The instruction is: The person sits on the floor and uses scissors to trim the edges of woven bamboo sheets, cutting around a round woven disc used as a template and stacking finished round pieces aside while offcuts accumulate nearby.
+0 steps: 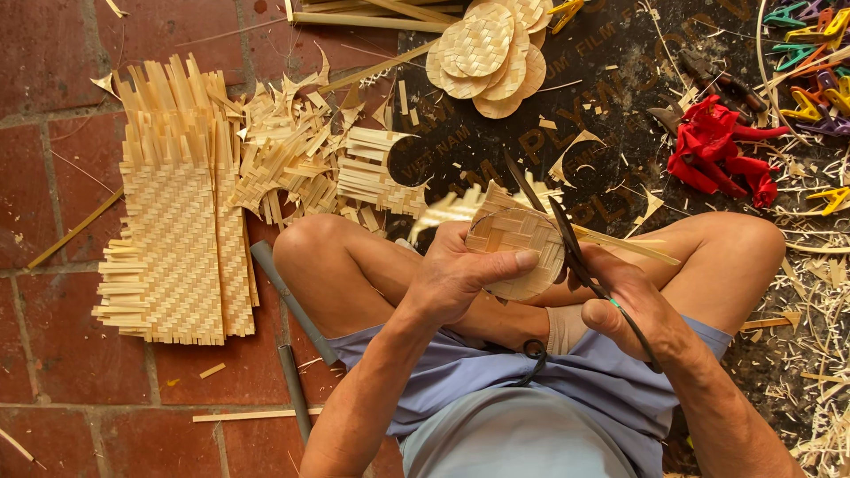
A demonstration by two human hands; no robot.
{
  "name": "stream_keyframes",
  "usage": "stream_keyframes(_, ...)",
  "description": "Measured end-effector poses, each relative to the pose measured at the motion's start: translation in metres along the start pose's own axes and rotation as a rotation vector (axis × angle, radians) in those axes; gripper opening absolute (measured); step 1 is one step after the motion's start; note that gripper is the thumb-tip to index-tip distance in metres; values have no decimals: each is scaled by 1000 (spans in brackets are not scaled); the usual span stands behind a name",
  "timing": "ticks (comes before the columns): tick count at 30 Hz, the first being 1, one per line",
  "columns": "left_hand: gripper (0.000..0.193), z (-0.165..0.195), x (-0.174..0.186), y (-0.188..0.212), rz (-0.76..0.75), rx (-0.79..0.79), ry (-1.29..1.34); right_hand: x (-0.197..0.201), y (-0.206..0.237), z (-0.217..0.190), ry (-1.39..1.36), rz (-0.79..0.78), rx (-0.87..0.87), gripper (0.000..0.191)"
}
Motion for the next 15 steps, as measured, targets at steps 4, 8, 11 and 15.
stream_keyframes(4, 32, 2, 1, 0, 12, 23, -73, -6, 3, 5, 23, -3, -133, 103)
stream_keyframes(8, 31, 9, 3, 2, -16, 24, -152, -11, 6, 9, -99, 29, -242, 97)
stream_keyframes(11, 32, 14, 3, 2, -61, 43, -179, -10, 8, 8, -96, 13, -220, 92)
stream_keyframes(15, 32, 16, 4, 1, -85, 71, -212, -4, 9, 8, -39, -28, -197, 92)
Point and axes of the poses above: each hand's wrist, its own y-axis away from the middle knuckle, its own x-axis out of the back of the hand, z = x × y, the point moved 2 cm from there along -y, towards the middle knuckle, and after that the axes turned 9 degrees about y, right-handed, at the moved point
